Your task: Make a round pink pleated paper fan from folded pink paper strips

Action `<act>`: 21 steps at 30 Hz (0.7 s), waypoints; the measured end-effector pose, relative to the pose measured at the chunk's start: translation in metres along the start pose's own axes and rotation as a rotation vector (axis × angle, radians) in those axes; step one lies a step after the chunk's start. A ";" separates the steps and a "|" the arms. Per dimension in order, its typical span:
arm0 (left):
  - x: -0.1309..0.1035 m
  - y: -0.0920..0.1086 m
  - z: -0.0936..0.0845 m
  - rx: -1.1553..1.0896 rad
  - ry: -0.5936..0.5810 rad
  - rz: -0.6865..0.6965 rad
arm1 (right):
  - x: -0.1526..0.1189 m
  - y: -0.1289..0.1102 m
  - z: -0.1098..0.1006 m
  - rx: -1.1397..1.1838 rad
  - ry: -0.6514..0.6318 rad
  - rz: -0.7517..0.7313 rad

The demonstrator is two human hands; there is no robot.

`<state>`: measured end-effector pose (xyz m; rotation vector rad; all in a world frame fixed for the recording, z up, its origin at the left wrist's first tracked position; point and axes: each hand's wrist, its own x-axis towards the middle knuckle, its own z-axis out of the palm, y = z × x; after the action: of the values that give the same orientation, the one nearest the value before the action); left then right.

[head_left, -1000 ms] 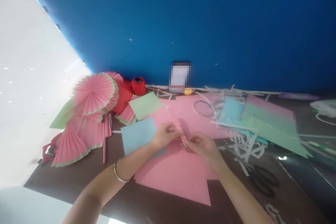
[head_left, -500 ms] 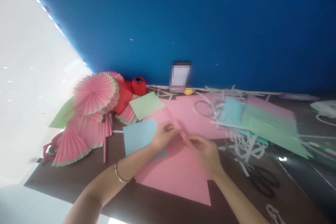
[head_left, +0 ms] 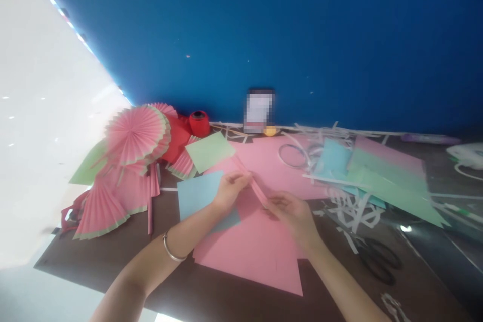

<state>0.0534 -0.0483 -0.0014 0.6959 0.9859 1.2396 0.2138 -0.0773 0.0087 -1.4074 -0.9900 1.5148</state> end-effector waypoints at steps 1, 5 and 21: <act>0.002 0.000 -0.002 -0.022 0.004 -0.001 | 0.000 0.001 0.000 0.000 -0.006 0.000; 0.010 0.004 -0.006 -0.174 0.027 -0.017 | 0.000 0.000 -0.001 0.015 -0.040 0.017; 0.020 0.015 -0.016 -0.266 0.054 -0.017 | 0.000 -0.001 -0.002 -0.046 -0.083 0.020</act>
<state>0.0332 -0.0269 0.0005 0.4473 0.8489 1.3503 0.2160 -0.0772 0.0096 -1.3998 -1.0707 1.5851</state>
